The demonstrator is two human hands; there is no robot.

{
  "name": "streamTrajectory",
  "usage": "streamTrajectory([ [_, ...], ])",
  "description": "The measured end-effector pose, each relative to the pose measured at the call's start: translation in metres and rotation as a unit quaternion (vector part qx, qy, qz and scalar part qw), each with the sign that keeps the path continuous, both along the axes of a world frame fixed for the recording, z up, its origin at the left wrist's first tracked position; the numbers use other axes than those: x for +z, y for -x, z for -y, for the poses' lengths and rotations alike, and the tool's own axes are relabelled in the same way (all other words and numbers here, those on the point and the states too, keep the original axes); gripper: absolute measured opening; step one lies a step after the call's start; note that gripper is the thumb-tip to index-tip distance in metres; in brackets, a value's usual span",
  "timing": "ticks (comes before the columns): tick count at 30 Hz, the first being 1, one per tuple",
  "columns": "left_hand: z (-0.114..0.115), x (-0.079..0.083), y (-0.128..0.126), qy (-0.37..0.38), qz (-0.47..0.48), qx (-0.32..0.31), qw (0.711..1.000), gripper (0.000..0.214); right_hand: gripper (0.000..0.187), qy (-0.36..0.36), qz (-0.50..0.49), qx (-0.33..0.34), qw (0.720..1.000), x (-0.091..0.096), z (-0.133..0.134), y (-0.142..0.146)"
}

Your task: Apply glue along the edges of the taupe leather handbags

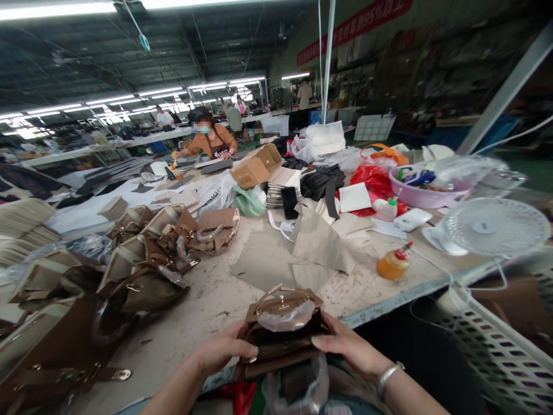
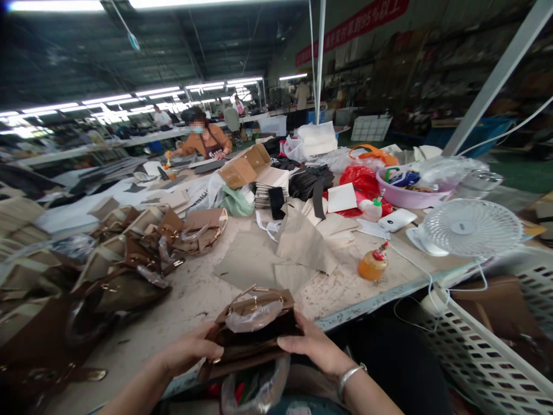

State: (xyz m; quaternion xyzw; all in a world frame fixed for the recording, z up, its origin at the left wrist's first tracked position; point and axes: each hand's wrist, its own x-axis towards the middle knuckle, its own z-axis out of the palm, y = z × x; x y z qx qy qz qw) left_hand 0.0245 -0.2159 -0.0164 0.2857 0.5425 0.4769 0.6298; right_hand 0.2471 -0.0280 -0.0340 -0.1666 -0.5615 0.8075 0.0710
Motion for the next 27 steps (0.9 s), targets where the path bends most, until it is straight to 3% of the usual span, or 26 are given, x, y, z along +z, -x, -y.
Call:
streamTrajectory([
  [4,-0.010,0.001,-0.007,0.031,0.130,0.147,0.980,0.038,0.070,0.024,-0.026,0.091,0.995,0.000,0.003,0.001],
  [6,-0.020,0.008,-0.012,0.051,0.176,0.229,0.956,0.036,0.066,0.055,-0.042,0.075,0.995,0.001,0.004,0.004],
  [8,-0.028,0.014,-0.018,0.084,0.228,0.269,0.932,0.034,0.067,0.087,-0.064,0.032,0.994,0.007,0.005,0.008],
  [11,-0.033,0.019,-0.030,0.126,0.260,0.246,0.925,0.033,0.072,0.047,-0.067,0.005,0.997,0.019,0.007,0.011],
  [15,-0.025,0.021,-0.050,0.111,0.083,0.189,0.972,0.039,0.064,-0.112,-0.003,-0.011,0.994,0.016,0.016,0.009],
  [17,-0.019,0.023,-0.057,0.091,0.037,0.165,0.981,0.042,0.060,-0.105,0.008,-0.015,0.994,0.009,0.024,0.008],
  [22,-0.007,0.027,-0.059,0.078,0.146,0.156,0.974,0.051,0.055,-0.008,-0.023,0.006,1.000,0.013,0.037,0.007],
  [24,-0.006,0.026,-0.057,0.082,0.160,0.151,0.972,0.051,0.052,-0.068,-0.015,0.014,0.997,0.025,0.037,0.002],
  [27,-0.005,0.023,-0.054,0.096,0.173,0.155,0.968,0.048,0.059,-0.219,0.045,-0.002,0.975,0.042,0.033,-0.010],
])
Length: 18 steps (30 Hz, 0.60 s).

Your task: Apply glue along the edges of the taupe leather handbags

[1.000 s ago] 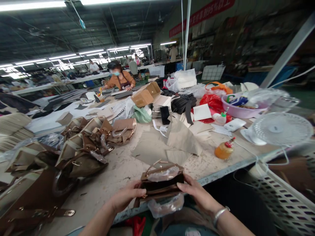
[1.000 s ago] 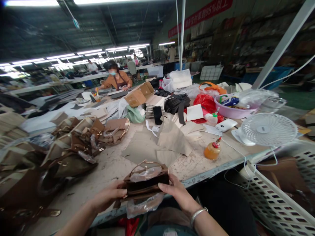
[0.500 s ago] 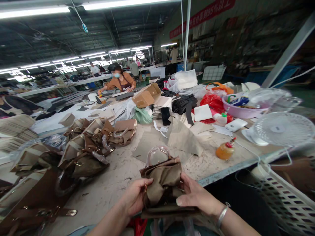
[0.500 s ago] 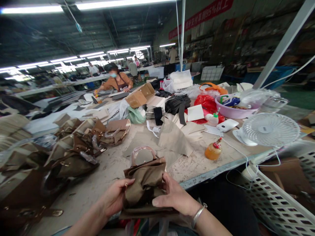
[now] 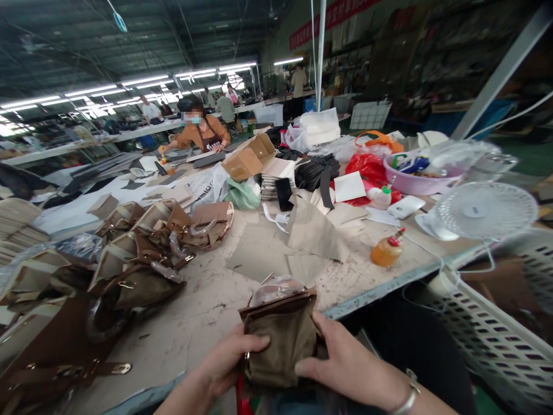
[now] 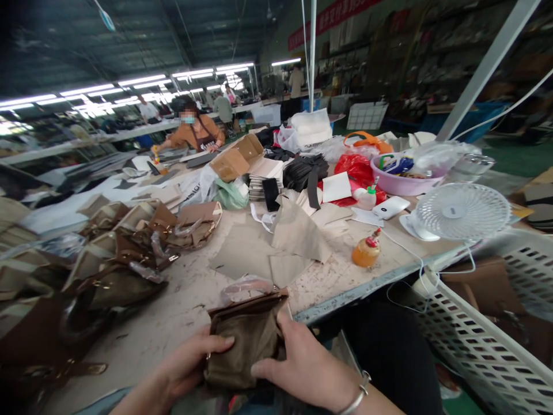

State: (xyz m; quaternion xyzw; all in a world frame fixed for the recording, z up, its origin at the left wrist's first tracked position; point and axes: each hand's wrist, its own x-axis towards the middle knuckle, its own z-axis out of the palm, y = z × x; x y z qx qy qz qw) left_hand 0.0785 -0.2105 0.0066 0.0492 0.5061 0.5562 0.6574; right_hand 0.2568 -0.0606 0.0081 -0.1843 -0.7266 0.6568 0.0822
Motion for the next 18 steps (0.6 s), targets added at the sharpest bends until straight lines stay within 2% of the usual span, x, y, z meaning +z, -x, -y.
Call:
streamTrajectory([
  [2,0.000,-0.001,0.000,0.006,0.015,0.013,1.000,0.048,0.070,-0.037,0.033,-0.022,0.999,0.007,-0.001,-0.008],
  [4,-0.001,0.001,-0.001,0.015,0.022,0.024,0.999,0.046,0.089,-0.057,0.034,-0.018,0.998,0.010,0.000,-0.012],
  [7,-0.005,0.008,-0.006,0.027,0.010,0.028,0.999,0.041,0.109,-0.139,0.036,0.054,0.988,0.015,0.005,-0.006],
  [11,-0.014,0.013,-0.015,0.033,-0.033,0.030,0.998,0.036,0.112,-0.247,0.089,0.131,0.956,0.021,0.017,0.020],
  [13,-0.016,0.013,-0.017,0.045,-0.058,0.029,0.997,0.035,0.089,-0.289,0.095,0.147,0.941,0.020,0.022,0.031],
  [16,-0.008,0.013,-0.010,0.045,-0.077,0.006,0.996,0.042,0.031,-0.326,0.070,0.161,0.929,0.013,0.024,0.040],
  [17,-0.001,0.014,-0.005,0.043,-0.094,-0.005,0.995,0.042,0.019,-0.331,0.060,0.156,0.929,0.009,0.024,0.041],
  [18,0.006,0.016,-0.001,0.046,-0.128,-0.013,0.991,0.042,0.015,-0.333,0.050,0.144,0.931,0.004,0.023,0.041],
])
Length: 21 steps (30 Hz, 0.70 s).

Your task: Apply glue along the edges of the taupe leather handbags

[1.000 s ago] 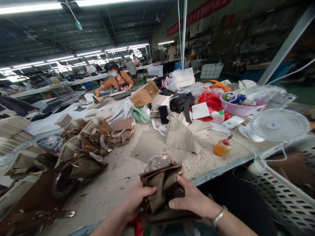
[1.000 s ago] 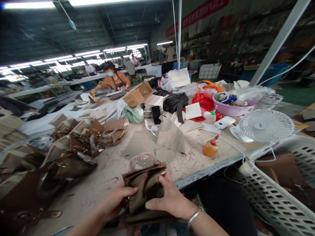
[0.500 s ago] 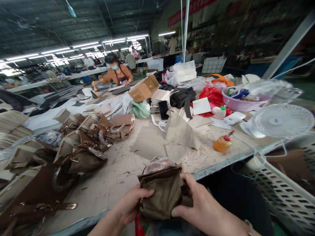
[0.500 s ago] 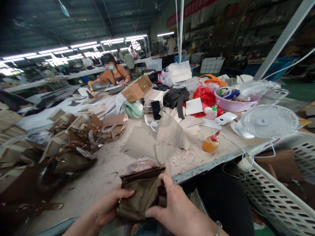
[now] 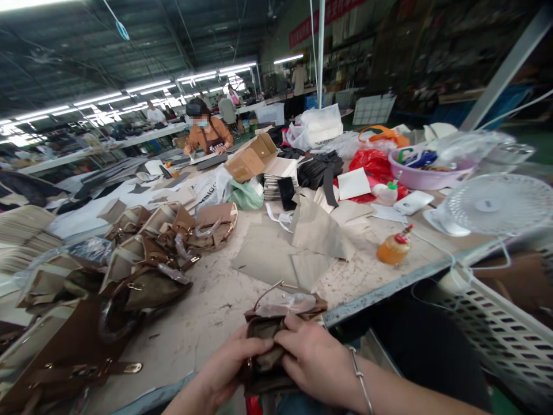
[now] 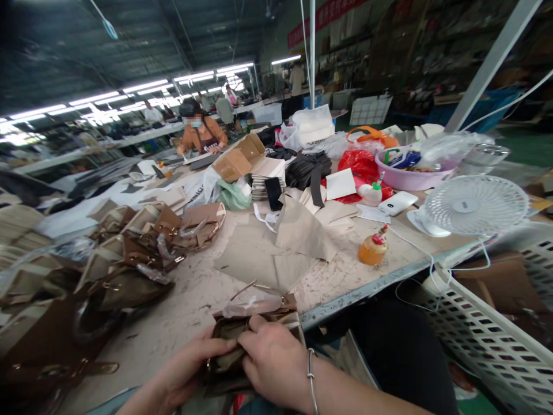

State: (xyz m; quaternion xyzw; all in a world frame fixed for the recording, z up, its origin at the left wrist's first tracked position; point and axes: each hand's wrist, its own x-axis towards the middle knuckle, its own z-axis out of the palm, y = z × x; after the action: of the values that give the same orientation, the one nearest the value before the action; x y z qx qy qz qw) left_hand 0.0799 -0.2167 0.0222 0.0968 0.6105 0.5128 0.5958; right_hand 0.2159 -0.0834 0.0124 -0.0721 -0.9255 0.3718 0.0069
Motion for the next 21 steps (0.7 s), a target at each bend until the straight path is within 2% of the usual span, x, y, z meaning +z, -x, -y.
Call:
streamTrajectory([
  [2,0.018,0.003,0.006,0.015,-0.149,-0.007,0.989,0.048,0.016,0.009,-0.027,-0.025,0.999,-0.008,-0.002,0.000],
  [3,0.027,0.003,0.006,0.020,-0.261,-0.005,0.965,0.053,0.017,0.018,-0.042,-0.033,0.998,-0.010,-0.003,0.000],
  [5,0.041,0.002,0.002,-0.006,-0.478,-0.011,0.878,0.057,0.018,0.041,-0.075,-0.041,0.996,-0.012,-0.003,0.000],
  [7,0.047,-0.001,-0.008,-0.072,-0.599,-0.060,0.795,0.055,0.021,0.084,-0.106,-0.042,0.990,-0.011,-0.001,0.002],
  [8,0.046,-0.003,-0.014,-0.104,-0.620,-0.096,0.772,0.057,0.022,0.114,-0.118,-0.049,0.985,-0.009,0.000,0.003],
  [10,0.038,-0.007,-0.022,-0.131,-0.631,-0.152,0.749,0.067,0.022,0.173,-0.126,-0.088,0.973,-0.006,0.003,0.005],
  [13,0.019,-0.012,-0.026,-0.098,-0.672,-0.178,0.713,0.082,0.025,0.222,-0.112,-0.174,0.953,-0.003,0.007,0.007],
  [15,0.006,-0.015,-0.024,-0.074,-0.707,-0.188,0.677,0.086,0.027,0.248,-0.107,-0.202,0.941,-0.003,0.008,0.007],
  [18,-0.005,-0.019,-0.017,-0.065,-0.763,-0.190,0.614,0.077,0.032,0.283,-0.095,-0.180,0.937,0.002,0.003,0.004],
  [21,-0.011,-0.020,-0.009,-0.090,-0.812,-0.154,0.556,0.059,0.037,0.256,-0.092,-0.104,0.957,0.011,-0.006,-0.003],
])
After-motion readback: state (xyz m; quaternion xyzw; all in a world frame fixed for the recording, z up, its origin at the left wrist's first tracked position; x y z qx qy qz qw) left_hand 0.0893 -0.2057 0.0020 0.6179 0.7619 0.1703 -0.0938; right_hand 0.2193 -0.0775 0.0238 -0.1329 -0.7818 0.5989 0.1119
